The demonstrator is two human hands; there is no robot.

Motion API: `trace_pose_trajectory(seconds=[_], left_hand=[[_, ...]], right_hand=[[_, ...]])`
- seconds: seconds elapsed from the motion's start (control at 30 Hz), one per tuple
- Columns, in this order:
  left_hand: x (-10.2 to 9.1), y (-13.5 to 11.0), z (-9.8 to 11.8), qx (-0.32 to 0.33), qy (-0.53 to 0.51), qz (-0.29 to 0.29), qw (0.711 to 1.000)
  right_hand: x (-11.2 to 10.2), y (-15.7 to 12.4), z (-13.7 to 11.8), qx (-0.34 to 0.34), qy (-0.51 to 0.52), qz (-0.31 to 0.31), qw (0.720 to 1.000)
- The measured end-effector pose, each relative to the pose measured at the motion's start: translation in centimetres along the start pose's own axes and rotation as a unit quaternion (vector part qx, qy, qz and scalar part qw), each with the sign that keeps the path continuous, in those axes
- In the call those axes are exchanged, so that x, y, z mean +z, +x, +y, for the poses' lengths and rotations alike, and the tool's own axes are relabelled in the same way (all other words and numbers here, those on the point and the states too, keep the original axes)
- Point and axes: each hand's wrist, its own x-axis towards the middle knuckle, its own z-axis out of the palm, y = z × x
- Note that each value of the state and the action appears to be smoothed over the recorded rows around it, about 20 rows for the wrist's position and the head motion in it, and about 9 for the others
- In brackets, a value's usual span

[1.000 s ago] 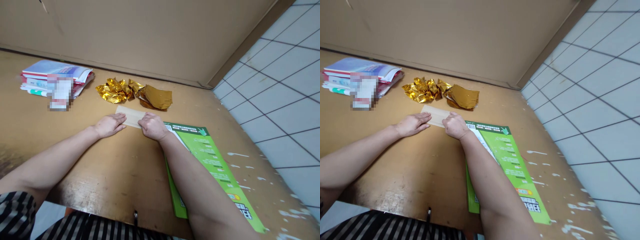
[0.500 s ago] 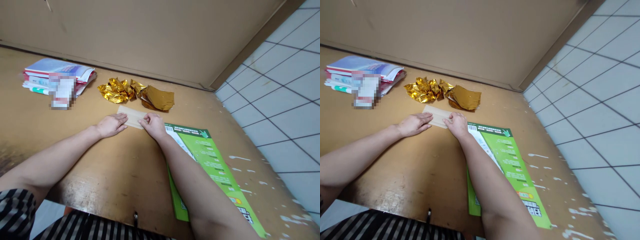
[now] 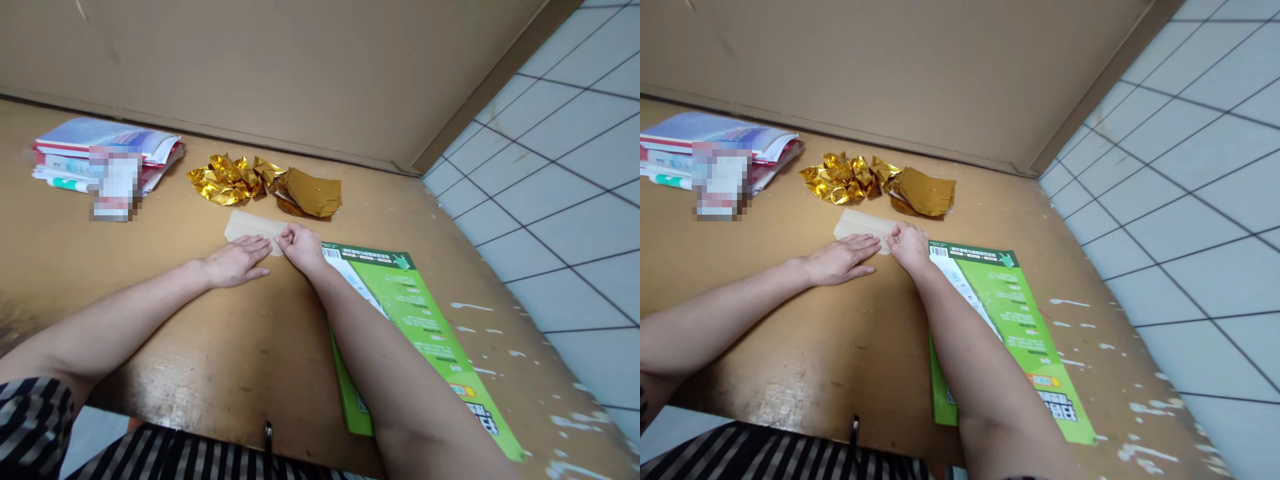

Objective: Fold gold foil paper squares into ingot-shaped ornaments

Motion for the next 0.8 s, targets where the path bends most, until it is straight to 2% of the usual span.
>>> trace_pose_trajectory(seconds=[0.07, 0.2, 0.6, 0.8], left_hand=[[0.1, -0.1, 0.0, -0.007, -0.011, -0.017, 1.000], [0.0, -0.5, -0.6, -0.019, -0.014, -0.010, 1.000], [-0.1, -1.7, -4.0, -0.045, -0.040, 0.084, 0.995], [-0.3, -1.9, -4.8, -0.060, -0.055, 0.116, 0.990]], right_hand=[[0.0, 0.0, 0.0, 0.003, 0.005, -0.001, 1.000], [-0.1, 0.0, 0.1, 0.009, 0.025, -0.004, 1.000], [-0.4, 0.3, 0.7, -0.006, 0.043, -0.014, 0.999], [-0.4, 0.6, 1.2, -0.023, 0.056, -0.026, 0.998]])
